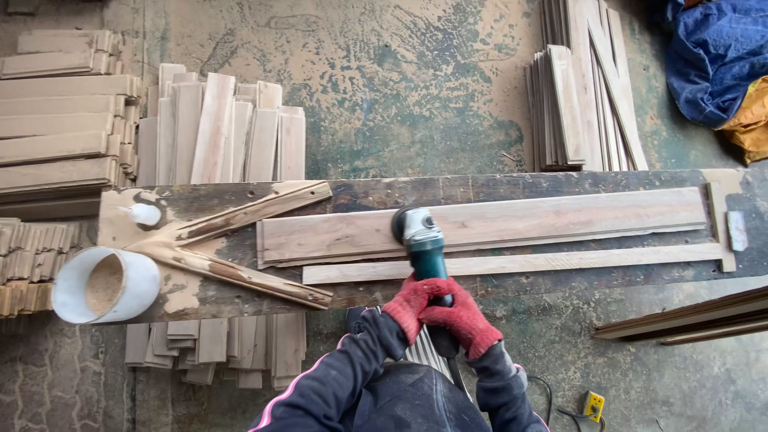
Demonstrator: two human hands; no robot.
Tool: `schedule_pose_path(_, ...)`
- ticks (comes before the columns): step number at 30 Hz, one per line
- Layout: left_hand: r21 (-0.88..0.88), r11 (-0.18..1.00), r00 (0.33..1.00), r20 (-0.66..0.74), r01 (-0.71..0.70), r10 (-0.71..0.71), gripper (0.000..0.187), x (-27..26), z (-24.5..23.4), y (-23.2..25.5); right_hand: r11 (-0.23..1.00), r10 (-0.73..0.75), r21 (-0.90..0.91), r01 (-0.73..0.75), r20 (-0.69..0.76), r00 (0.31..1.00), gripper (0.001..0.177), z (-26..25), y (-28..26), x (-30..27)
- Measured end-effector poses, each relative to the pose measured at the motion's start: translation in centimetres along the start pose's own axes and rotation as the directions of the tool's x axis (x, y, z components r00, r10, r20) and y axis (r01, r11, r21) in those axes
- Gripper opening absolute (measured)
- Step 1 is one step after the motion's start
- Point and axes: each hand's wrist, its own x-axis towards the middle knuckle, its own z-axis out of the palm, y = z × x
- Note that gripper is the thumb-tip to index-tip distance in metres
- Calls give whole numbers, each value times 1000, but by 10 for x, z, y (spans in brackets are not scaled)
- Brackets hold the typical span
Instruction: Sanding wooden planks using an angle grinder with a sanding attachment.
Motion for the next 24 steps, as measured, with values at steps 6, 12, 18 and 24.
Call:
schedule_pose_path(6,-26,999,976,212,-47,52,45,34,106,-23,991,-77,97,93,-157,985,45,-102,28,8)
schedule_pose_path(12,92,991,963,242,99,-119,46,-2,135,3,959,137,267,-99,-127,982,53,-151,66,20)
schedule_pose_path(18,4,998,968,242,62,-61,49,-20,90,7,977,54,206,-46,-34,998,58,-108,65,19)
schedule_pose_path(24,-139,990,977,212,20,10,46,-44,23,16,989,55,131,-65,77,996,59,-39,47,16)
